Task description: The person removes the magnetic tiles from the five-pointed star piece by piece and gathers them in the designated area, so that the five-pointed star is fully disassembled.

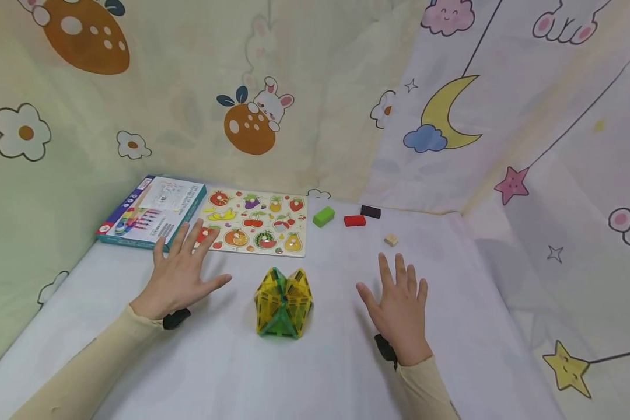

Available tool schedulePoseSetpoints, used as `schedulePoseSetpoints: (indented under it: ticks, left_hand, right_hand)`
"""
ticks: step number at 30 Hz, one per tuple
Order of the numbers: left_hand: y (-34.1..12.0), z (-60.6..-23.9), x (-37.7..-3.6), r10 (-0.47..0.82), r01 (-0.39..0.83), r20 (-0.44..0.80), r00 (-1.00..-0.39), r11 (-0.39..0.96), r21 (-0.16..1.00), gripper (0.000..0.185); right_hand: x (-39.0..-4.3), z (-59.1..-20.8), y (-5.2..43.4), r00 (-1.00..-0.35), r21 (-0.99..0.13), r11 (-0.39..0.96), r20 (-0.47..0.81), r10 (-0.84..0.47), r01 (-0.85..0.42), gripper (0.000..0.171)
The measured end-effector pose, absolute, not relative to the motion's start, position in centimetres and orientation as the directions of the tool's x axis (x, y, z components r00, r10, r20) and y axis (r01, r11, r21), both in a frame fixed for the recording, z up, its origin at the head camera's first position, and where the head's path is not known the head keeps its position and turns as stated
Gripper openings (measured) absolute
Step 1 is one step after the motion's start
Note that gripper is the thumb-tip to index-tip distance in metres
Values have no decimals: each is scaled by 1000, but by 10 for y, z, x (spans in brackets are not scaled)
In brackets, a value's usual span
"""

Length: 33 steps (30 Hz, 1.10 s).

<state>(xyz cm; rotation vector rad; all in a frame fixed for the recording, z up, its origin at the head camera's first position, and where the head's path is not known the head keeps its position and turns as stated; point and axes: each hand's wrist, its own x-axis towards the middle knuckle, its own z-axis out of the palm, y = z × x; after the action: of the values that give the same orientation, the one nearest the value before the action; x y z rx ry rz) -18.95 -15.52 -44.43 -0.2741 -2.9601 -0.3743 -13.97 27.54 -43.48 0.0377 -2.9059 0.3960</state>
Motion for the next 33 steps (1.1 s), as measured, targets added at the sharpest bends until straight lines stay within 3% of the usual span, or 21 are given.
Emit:
schedulePoseSetpoints:
  ticks: [11, 15, 18, 24, 27, 33]
  left_hand:
    - [-150, -443, -189, 181, 218, 164, -970, 946, 242, 106]
    - [-141, -442, -181, 250, 291, 191, -949, 928, 232, 107]
    - [-130, -442, -174, 351, 411, 265, -898, 884, 222, 103]
    - [-109, -445, -163, 556, 676, 421, -716, 703, 222, 81]
    - [-101, -448, -160, 633, 741, 400, -662, 632, 226, 76]
    - [-88, -459, -157, 716, 782, 320, -620, 597, 179, 70]
  right_hand:
    - [-137, -439, 274, -975, -273, 960, 223, 8, -55, 83]
    - [-137, -439, 270, -975, -298, 952, 224, 0, -68, 82]
    - [-137, -438, 264, -971, -317, 944, 239, -9, -87, 82]
    - [-133, -439, 246, -955, -386, 907, 293, -53, -169, 74]
    - [-125, -442, 230, -937, -426, 874, 338, -84, -232, 58]
    - [-100, -454, 194, -893, -481, 773, 382, -240, -413, 19]
